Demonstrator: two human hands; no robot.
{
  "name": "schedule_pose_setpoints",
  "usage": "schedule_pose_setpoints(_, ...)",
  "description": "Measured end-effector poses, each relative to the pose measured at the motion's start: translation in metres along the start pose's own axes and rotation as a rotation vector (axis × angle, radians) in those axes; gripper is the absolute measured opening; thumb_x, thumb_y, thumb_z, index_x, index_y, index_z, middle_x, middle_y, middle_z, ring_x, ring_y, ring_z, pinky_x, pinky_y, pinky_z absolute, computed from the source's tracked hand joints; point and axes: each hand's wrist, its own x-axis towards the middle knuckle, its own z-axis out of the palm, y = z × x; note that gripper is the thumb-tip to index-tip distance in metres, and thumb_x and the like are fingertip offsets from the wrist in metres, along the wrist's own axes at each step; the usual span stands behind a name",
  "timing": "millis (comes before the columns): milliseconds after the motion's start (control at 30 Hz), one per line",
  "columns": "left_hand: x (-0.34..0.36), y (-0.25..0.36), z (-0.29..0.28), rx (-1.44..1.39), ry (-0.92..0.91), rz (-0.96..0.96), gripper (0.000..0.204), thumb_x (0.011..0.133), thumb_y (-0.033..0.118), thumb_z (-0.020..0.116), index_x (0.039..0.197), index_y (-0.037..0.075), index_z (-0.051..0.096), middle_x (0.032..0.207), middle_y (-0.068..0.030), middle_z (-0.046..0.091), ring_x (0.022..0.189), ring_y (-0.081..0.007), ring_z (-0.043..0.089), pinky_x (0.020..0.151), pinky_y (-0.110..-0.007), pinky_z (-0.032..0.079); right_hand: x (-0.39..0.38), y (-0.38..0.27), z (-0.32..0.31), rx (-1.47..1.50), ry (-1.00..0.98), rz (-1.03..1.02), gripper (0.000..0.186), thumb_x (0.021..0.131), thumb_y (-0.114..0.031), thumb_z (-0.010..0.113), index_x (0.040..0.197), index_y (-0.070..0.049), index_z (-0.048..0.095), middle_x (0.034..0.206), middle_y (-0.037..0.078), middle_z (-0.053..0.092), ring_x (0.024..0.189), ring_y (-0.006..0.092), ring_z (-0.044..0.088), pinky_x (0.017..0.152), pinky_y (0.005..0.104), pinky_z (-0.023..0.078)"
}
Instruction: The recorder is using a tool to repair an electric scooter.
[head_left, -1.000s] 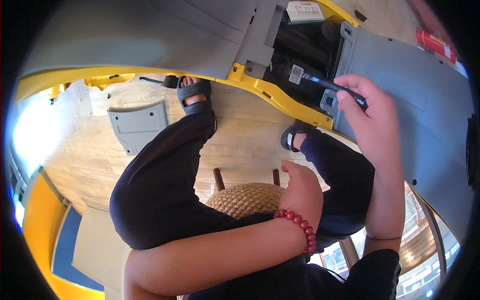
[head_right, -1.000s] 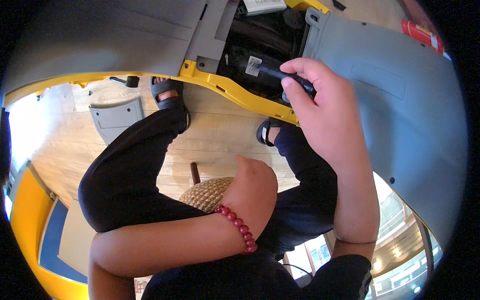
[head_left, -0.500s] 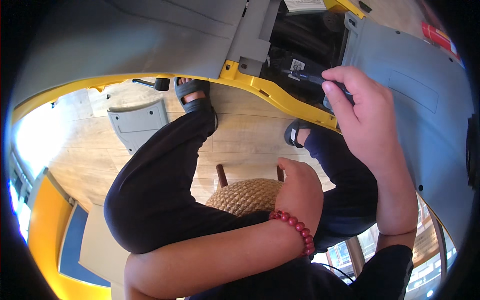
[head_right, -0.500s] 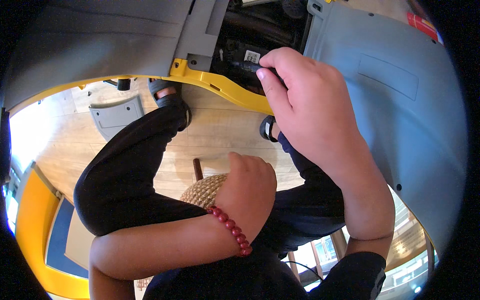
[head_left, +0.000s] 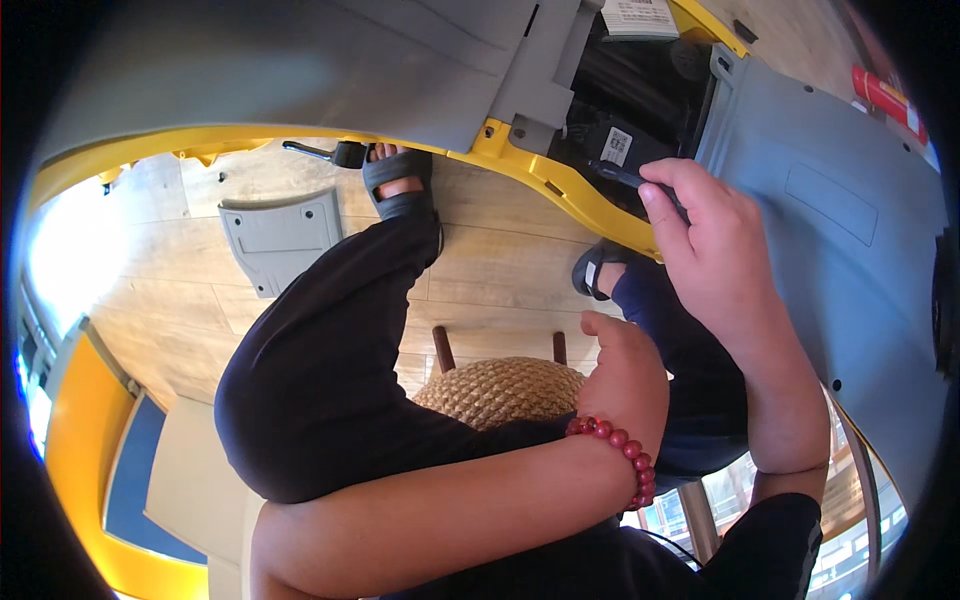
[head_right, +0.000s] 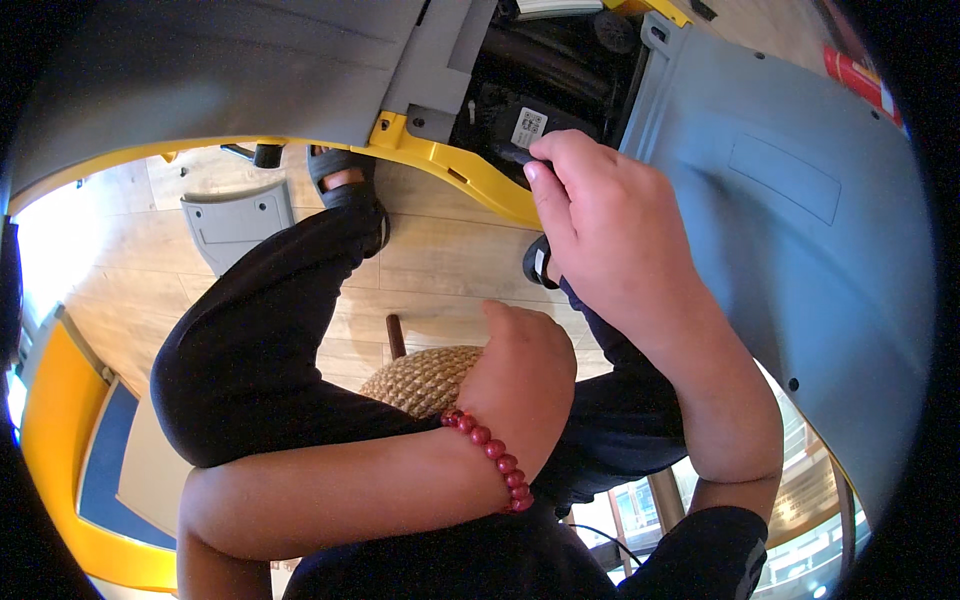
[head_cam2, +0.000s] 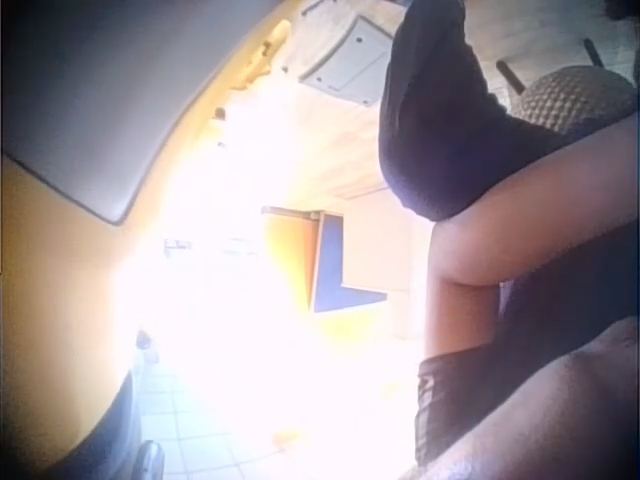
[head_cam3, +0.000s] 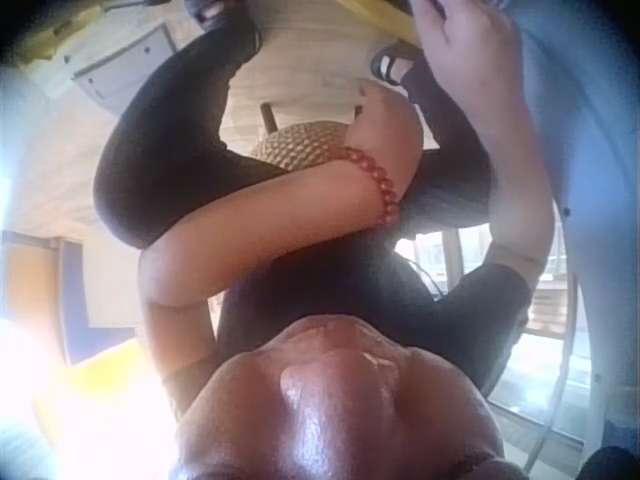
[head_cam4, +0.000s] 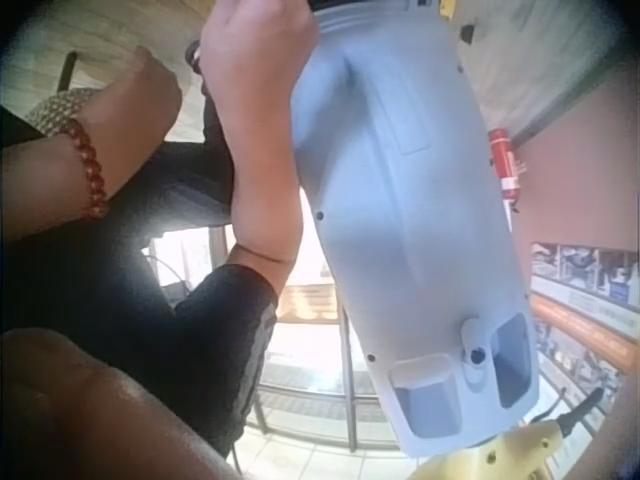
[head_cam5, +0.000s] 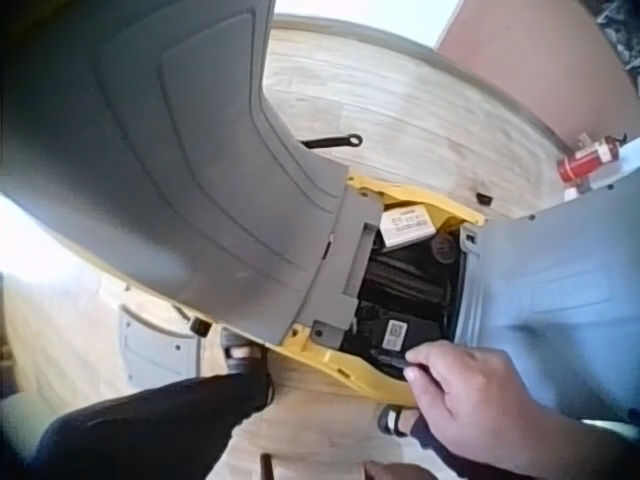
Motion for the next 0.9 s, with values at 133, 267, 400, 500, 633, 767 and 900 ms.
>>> schedule_pose_setpoints(133,-0.001,0.001,-0.002,0.006,0.022,-0.015,0.032,0.088,0.018,0.045,0.111,0.002,0.06,0.105,-0.0148,0.061,0.103,-0.029,0.056,0.095,-0.05,0.034,-0.001,0.002,0.002,-0.059,0.033,-0.057,0.008,0.085,-0.009,0.059,0.087,-0.001,0.058,0.066,0.015,0.061,0.059,0.0303,0.062,0.054,0.0381,0.048)
schedule_pose_setpoints(267,-0.001,0.002,-0.001,0.022,0.049,-0.029,0.032,0.088,0.019,0.044,0.11,0.002,0.061,0.106,-0.0147,0.062,0.103,-0.0291,0.057,0.095,-0.05,0.034,-0.001,0.001,0.003,-0.034,0.038,-0.025,0.008,0.085,-0.009,0.059,0.087,-0.001,0.059,0.067,0.016,0.061,0.059,0.0309,0.062,0.054,0.0376,0.048)
schedule_pose_setpoints(400,-0.001,0.001,-0.002,0.006,0.027,-0.002,0.033,0.088,0.019,0.044,0.111,0.002,0.061,0.106,-0.0145,0.062,0.103,-0.0292,0.057,0.095,-0.049,0.035,-0.001,0.004,0.003,-0.026,0.049,-0.019,0.009,0.085,-0.009,0.06,0.087,-0.001,0.059,0.069,0.017,0.061,0.061,0.0322,0.062,0.055,0.0378,0.048)
schedule_pose_setpoints(500,-0.001,0.003,-0.002,0.008,0.031,-0.005,0.033,0.088,0.019,0.044,0.112,0.002,0.061,0.108,-0.0149,0.062,0.104,-0.0295,0.056,0.095,-0.049,0.035,-0.002,0.004,0.003,-0.008,0.066,-0.005,0.009,0.084,-0.009,0.06,0.087,-0.001,0.059,0.07,0.017,0.061,0.062,0.033,0.061,0.055,0.0384,0.048)
schedule_pose_setpoints(633,0.0,0.003,-0.003,0.009,0.02,-0.007,0.034,0.089,0.019,0.044,0.113,0.001,0.06,0.11,-0.0155,0.061,0.106,-0.0299,0.056,0.096,-0.05,0.034,-0.001,0.005,0.005,-0.008,0.073,-0.014,0.009,0.084,-0.009,0.06,0.087,-0.001,0.06,0.071,0.018,0.061,0.062,0.0335,0.061,0.056,0.0385,0.048)
schedule_pose_setpoints(767,0.0,0.003,-0.005,-0.007,0.001,0.009,0.035,0.089,0.019,0.044,0.114,0.001,0.06,0.111,-0.0161,0.06,0.106,-0.03,0.055,0.096,-0.051,0.034,-0.002,0.004,0.006,-0.023,0.095,-0.002,0.009,0.084,-0.009,0.061,0.087,-0.001,0.059,0.07,0.018,0.061,0.062,0.0336,0.061,0.056,0.0385,0.048)
schedule_pose_setpoints(900,-0.001,0.002,-0.005,0.001,-0.023,0.011,0.035,0.089,0.02,0.044,0.114,0.001,0.059,0.111,-0.0161,0.06,0.107,-0.0298,0.055,0.096,-0.051,0.034,-0.003,-0.007,0.006,0.025,0.057,0.139,0.012,0.085,-0.008,0.06,0.094,0.0,0.061,0.078,0.015,0.064,0.068,0.0282,0.064,0.061,0.0319,0.048)
